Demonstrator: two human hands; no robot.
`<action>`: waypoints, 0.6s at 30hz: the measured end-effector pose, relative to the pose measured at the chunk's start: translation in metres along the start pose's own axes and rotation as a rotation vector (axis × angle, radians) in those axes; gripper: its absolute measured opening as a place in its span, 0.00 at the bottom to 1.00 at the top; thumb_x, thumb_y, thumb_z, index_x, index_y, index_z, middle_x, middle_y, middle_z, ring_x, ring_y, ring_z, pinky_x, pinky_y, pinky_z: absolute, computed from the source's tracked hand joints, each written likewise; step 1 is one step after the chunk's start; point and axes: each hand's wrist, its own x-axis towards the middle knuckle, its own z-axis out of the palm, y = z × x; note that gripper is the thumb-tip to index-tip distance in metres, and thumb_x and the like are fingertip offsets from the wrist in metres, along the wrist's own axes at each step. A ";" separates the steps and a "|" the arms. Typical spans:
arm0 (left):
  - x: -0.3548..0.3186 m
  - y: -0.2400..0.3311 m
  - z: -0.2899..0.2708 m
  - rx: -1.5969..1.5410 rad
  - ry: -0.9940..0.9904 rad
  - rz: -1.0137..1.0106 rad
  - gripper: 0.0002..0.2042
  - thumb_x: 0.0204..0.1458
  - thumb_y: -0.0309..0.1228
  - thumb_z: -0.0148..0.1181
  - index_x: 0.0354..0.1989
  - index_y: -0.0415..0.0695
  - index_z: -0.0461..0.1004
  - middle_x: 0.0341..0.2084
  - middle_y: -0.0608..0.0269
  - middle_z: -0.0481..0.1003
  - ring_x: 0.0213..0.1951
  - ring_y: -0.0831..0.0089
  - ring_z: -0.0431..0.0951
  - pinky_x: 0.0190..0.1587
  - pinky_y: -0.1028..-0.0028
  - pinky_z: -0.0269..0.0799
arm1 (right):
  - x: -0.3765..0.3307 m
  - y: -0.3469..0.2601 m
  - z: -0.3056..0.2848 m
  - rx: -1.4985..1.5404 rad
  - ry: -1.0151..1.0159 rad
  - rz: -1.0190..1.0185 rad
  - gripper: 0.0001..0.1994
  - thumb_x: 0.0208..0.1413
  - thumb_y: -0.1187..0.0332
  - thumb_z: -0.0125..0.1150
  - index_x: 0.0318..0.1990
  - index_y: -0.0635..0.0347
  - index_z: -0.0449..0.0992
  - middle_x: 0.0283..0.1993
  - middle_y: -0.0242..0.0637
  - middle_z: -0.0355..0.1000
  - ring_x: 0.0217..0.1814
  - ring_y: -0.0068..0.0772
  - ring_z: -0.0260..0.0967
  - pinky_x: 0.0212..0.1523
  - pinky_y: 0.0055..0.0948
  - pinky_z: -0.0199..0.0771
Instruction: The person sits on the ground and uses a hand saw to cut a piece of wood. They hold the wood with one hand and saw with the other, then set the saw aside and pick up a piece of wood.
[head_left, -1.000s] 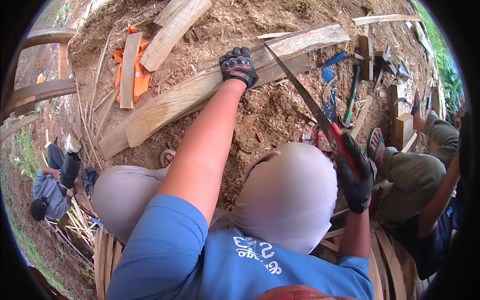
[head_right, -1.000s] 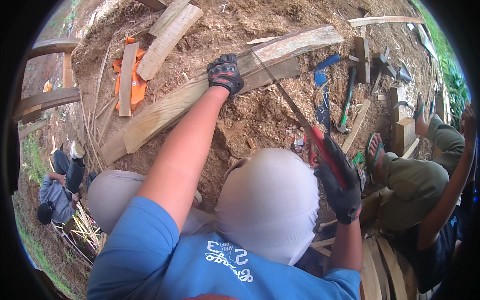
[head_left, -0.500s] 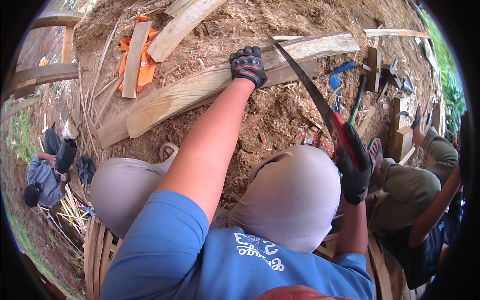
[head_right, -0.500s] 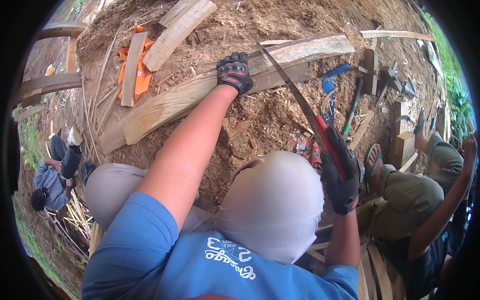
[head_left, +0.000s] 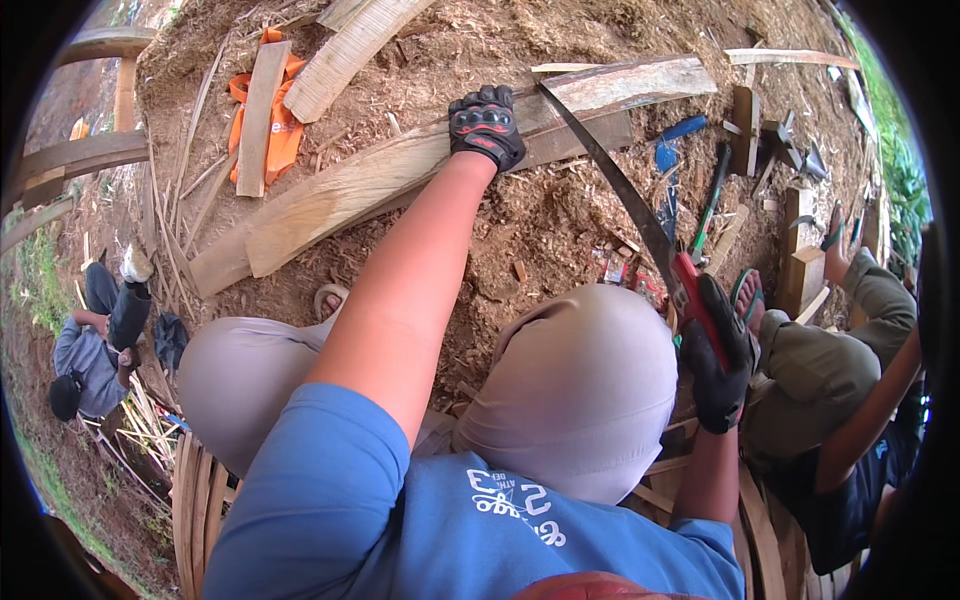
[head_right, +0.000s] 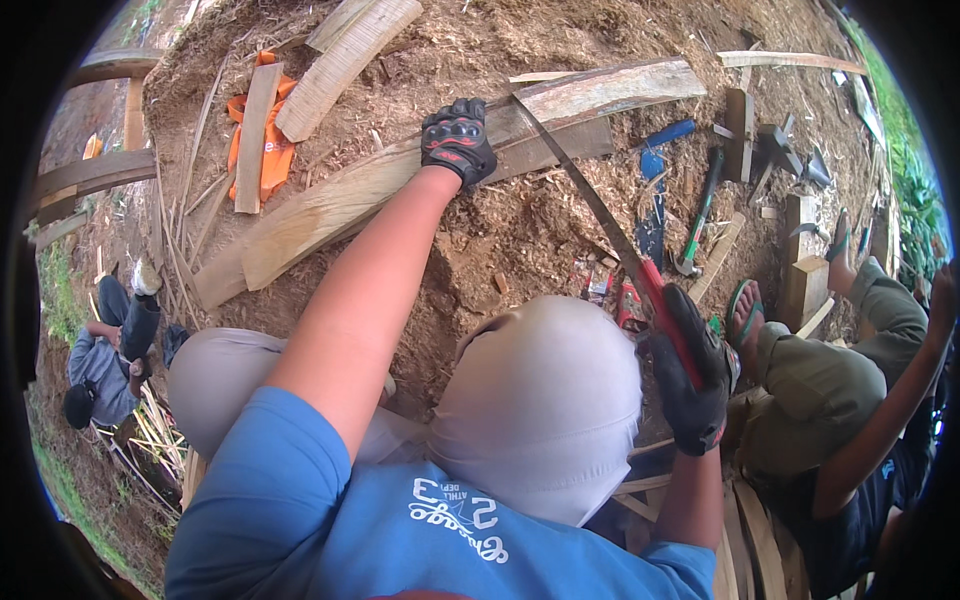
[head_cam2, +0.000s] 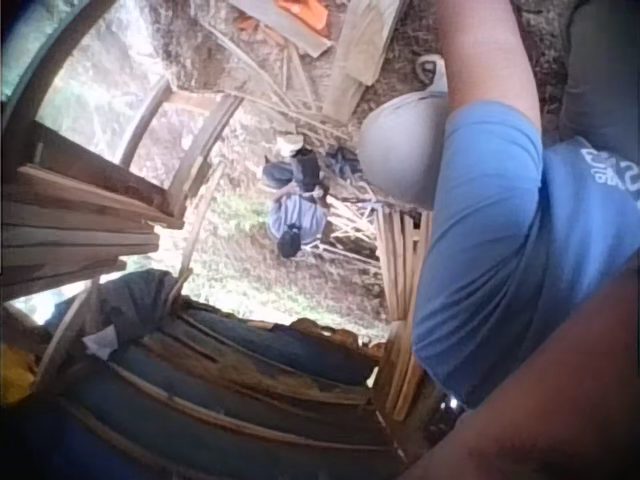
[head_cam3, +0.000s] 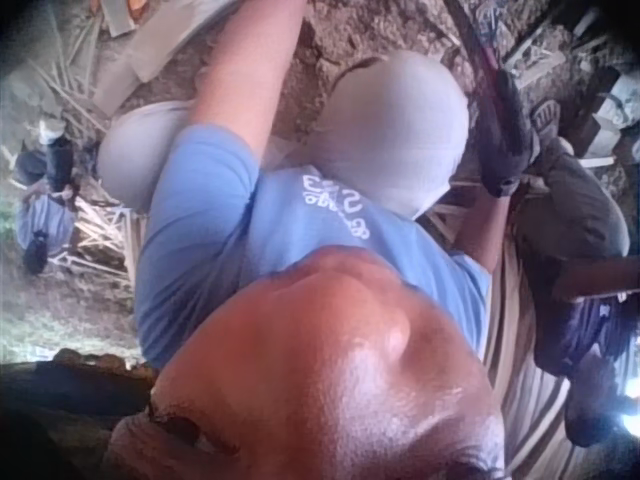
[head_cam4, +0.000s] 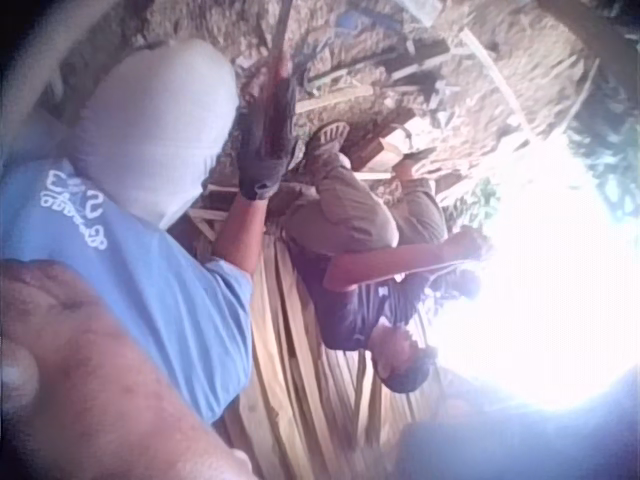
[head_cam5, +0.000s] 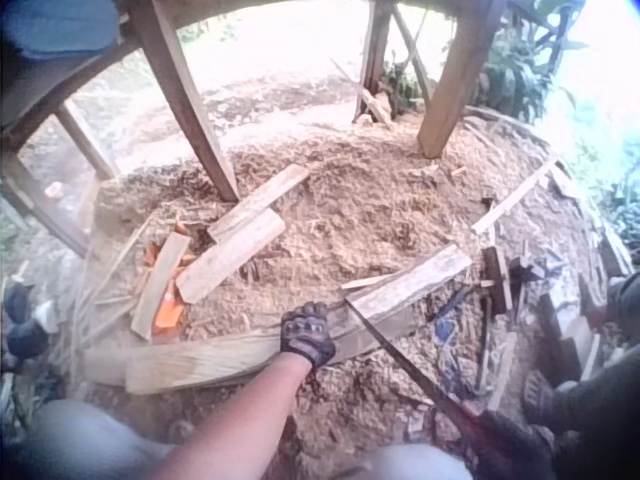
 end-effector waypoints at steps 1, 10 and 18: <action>0.001 -0.001 0.001 0.001 0.001 0.001 0.33 0.55 0.39 0.59 0.71 0.44 0.66 0.66 0.51 0.70 0.70 0.55 0.70 0.72 0.55 0.63 | -0.003 -0.001 -0.001 0.016 -0.006 0.019 0.25 0.64 0.77 0.64 0.70 0.65 0.75 0.70 0.48 0.76 0.70 0.38 0.74 0.70 0.38 0.71; 0.000 -0.003 0.004 -0.071 0.046 0.019 0.29 0.53 0.35 0.59 0.66 0.44 0.69 0.62 0.49 0.72 0.67 0.53 0.72 0.70 0.54 0.65 | 0.022 -0.023 0.003 -0.101 -0.016 -0.097 0.26 0.64 0.77 0.65 0.70 0.64 0.75 0.70 0.48 0.76 0.71 0.37 0.73 0.72 0.37 0.69; 0.005 -0.013 0.015 -0.093 0.126 0.085 0.29 0.51 0.34 0.60 0.64 0.43 0.70 0.59 0.49 0.74 0.65 0.52 0.74 0.69 0.54 0.66 | 0.120 -0.037 0.080 0.207 -0.008 0.053 0.23 0.67 0.73 0.63 0.70 0.62 0.75 0.68 0.48 0.78 0.70 0.36 0.75 0.70 0.34 0.71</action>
